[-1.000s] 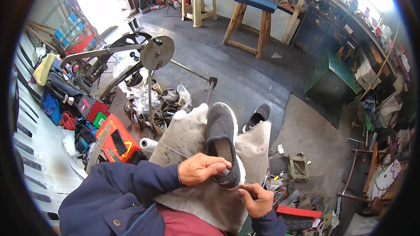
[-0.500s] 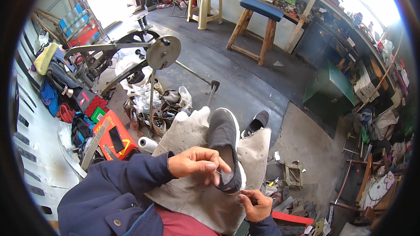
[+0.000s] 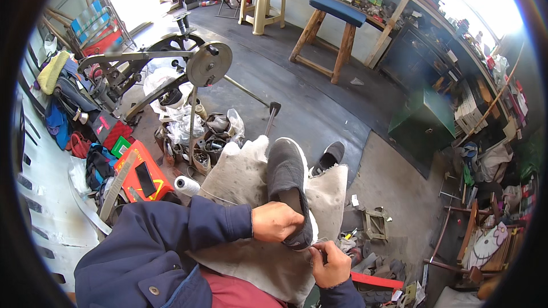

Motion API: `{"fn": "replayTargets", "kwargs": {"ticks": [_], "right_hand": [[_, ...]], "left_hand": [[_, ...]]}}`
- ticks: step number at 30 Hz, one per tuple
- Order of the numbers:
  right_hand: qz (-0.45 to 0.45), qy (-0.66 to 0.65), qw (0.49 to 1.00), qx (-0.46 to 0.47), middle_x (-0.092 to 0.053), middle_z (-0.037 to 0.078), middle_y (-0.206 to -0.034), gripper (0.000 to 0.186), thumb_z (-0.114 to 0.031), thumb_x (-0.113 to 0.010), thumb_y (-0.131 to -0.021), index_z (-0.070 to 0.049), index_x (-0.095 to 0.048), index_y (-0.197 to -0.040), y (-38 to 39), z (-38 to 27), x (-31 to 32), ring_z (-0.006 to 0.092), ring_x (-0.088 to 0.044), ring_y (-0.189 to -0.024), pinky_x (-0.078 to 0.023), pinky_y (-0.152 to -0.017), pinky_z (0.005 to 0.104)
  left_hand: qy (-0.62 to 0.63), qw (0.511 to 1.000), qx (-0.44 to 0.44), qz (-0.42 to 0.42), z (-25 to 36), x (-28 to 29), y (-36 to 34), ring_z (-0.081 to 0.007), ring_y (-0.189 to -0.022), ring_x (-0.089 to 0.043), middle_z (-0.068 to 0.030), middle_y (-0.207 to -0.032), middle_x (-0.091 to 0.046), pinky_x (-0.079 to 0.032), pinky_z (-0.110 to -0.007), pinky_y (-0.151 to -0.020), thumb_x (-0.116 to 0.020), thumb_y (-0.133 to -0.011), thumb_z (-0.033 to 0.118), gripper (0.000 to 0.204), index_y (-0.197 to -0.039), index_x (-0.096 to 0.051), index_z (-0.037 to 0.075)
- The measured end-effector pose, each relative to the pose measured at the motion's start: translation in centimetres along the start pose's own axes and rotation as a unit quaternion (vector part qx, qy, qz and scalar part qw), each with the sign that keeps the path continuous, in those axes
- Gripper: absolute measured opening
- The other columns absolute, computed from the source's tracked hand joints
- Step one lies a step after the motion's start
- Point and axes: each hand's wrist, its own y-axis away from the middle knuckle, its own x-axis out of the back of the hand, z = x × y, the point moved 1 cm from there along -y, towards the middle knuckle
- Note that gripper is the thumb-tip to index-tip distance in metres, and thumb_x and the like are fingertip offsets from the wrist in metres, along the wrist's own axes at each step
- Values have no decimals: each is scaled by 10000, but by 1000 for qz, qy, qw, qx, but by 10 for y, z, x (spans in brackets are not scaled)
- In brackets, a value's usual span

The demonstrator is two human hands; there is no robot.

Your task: The person cuts a thread with shears and then sews a shoe using a needle and thread. They repeatedly insert the needle through the shoe's sole and pull the thread to secure the stitching.

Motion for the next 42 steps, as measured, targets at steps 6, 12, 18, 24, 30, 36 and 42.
{"fn": "replayTargets", "kwargs": {"ticks": [6, 12, 18, 24, 30, 36, 42], "right_hand": [[-16, -19, 999, -31, -718, 150, -770, 100, -25, -744, -906, -7, -647, -919, -5, -10, -3, 264, -726, -665, -553, -632, 352], [-27, -139, 984, -106, -731, 117, -742, 298, -95, -900, -800, -11, -618, -850, -2, 10, -15, 125, -698, -650, -539, -612, 270], [18, -42, 994, -95, -658, 103, -597, 468, -238, -986, -702, -32, -566, -712, -6, 24, -21, 161, -643, -533, -503, -532, 316], [-21, 105, 990, -93, -552, 141, -515, 571, -426, -951, -721, -18, -560, -634, 3, 53, -14, 155, -589, -494, -443, -498, 355], [29, -296, 939, -173, -621, 32, -751, 392, -276, -838, -852, 19, -633, -1012, 45, 71, -7, 90, -553, -655, -411, -558, 267], [-48, -653, 743, -142, -574, 115, -800, 951, -346, -784, -873, -13, -292, -1617, 47, 27, -31, 125, -465, -587, -431, -568, 285], [185, -705, 676, -109, -332, -45, -564, 467, -504, -491, -1092, -131, -492, -811, 32, 36, -12, 68, -223, -416, -186, -370, 260]], "left_hand": [[105, 994, 1, -35, 3, 3, 1, -431, -771, -681, -256, -837, -682, -537, -459, -697, -627, -879, 128, 163, -927, -682, -18], [54, 986, 88, -133, 2, 6, -1, -386, -862, -730, -252, -927, -725, -553, -434, -750, -611, -820, 52, 200, -968, -724, -20], [134, 980, 52, -140, -5, 11, -2, -343, -910, -733, -236, -991, -744, -553, -413, -824, -571, -826, 27, 310, -1087, -733, -14], [91, 982, 49, -155, -13, 7, -3, -280, -876, -730, -202, -973, -763, -557, -387, -828, -570, -840, 28, 305, -1097, -728, -16], [376, 926, 7, -41, -24, -4, 6, -83, -811, -602, -40, -811, -678, -525, -299, -748, -600, -902, 18, 138, -984, -700, -30], [279, 958, 46, -41, -22, -10, -1, -124, -836, -656, -107, -890, -732, -540, -313, -797, -679, -870, 92, 208, -1049, -704, -12], [247, 969, 26, -14, -22, -8, -1, -136, -845, -643, -117, -884, -704, -537, -320, -798, -697, -830, 85, 222, -1028, -687, -15]]}}
